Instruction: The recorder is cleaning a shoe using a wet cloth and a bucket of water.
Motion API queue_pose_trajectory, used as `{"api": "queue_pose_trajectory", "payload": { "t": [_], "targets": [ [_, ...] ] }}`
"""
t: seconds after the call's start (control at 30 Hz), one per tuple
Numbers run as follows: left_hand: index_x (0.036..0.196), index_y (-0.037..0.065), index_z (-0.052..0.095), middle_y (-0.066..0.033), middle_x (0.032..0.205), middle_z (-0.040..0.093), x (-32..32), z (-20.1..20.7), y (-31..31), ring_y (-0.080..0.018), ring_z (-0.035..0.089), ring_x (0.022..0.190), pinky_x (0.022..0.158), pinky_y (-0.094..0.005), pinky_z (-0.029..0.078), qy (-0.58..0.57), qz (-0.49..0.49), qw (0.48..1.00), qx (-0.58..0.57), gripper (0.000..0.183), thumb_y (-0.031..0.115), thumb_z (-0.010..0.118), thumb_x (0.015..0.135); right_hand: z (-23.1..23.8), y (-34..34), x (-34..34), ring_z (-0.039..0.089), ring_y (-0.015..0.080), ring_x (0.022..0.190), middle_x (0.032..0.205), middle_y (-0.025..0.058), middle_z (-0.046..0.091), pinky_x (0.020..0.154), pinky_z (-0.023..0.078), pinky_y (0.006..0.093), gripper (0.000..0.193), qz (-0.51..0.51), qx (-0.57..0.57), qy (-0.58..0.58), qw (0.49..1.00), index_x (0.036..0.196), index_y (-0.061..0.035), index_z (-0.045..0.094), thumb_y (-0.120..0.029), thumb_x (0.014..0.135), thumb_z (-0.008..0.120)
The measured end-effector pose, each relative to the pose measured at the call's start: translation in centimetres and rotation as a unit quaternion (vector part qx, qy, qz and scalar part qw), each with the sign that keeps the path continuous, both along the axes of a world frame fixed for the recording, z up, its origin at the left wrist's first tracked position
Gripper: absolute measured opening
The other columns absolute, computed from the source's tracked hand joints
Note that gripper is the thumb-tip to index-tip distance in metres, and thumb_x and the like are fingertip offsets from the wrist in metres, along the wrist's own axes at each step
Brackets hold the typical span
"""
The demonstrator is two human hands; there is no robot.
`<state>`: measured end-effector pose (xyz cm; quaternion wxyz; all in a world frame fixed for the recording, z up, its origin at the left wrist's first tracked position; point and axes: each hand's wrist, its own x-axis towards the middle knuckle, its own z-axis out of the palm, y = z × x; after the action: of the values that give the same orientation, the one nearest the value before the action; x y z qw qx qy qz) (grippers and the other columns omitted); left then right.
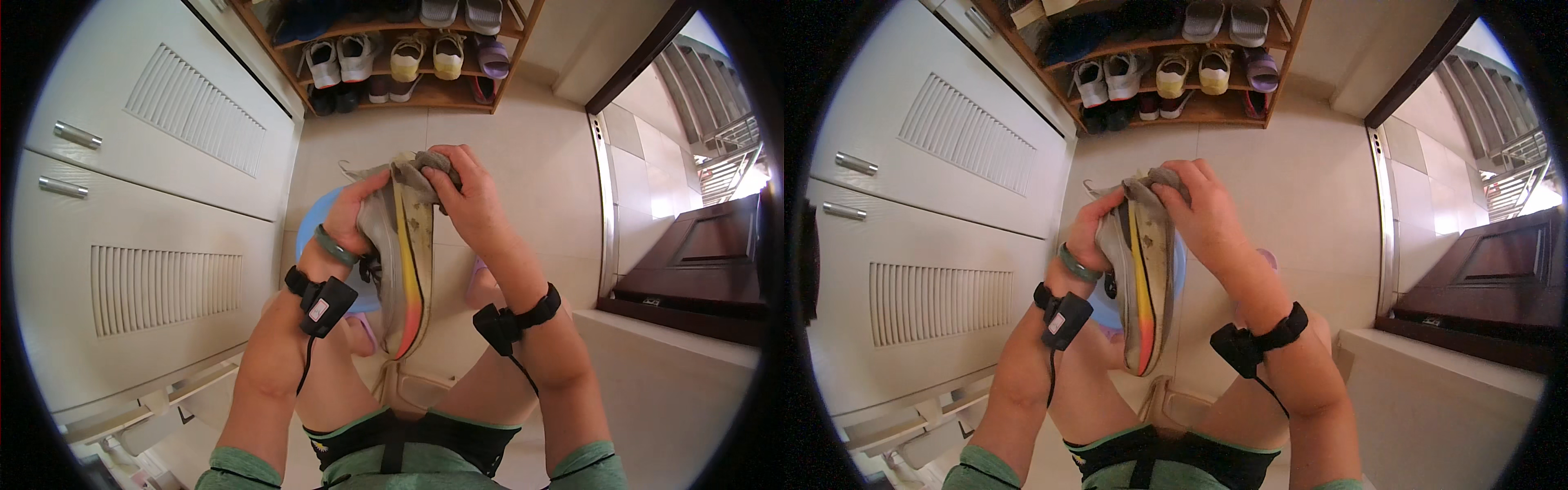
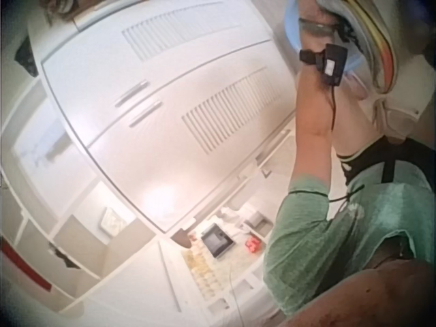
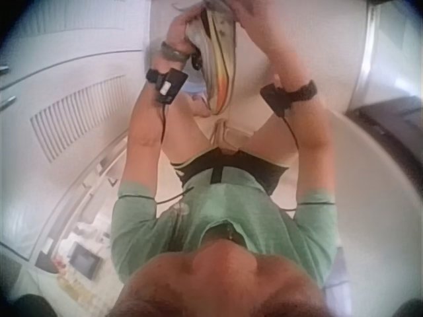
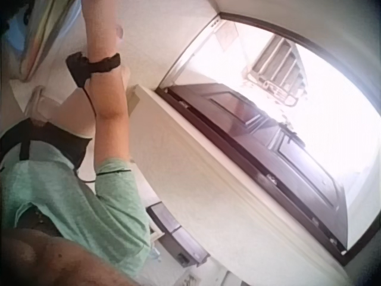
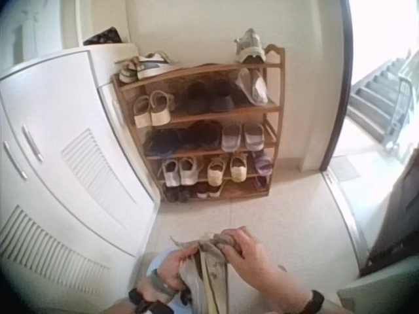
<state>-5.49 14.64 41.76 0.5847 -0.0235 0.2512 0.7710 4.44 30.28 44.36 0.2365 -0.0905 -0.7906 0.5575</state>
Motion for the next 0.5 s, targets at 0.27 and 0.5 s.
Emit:
{"api": "queue_pose_trajectory", "payload": {
  "t": [0.27,0.5],
  "targets": [
    [0.113,0.0,0.054,-0.0144,0.107,0.062,-1.8,0.9,-0.6,-0.0268,0.061,0.095,0.086,-0.0409,0.048,0.045,0.121,0.992,0.015,0.035,0.027,0.048,0.091,0.3,-2.6,3.8,0.056,0.0362,0.076,0.087,0.0156,0.054,0.064,0.046,0.0399,0.024,0.105,0.061,-0.047,0.991,0.101,-0.0049,0.056,-0.011,0.079,0.063],
    [0.114,0.001,0.054,-0.0134,0.109,0.061,-1.8,-1.0,0.5,-0.0266,0.06,0.096,0.086,-0.0397,0.048,0.012,0.096,0.995,-0.001,0.035,0.027,0.047,0.092,-0.3,-1.4,3.3,0.056,0.036,0.078,0.09,0.0153,0.054,0.065,0.046,0.0404,0.022,0.109,0.087,-0.049,0.989,0.1,-0.0074,0.057,-0.011,0.079,0.062]
  ]
}}
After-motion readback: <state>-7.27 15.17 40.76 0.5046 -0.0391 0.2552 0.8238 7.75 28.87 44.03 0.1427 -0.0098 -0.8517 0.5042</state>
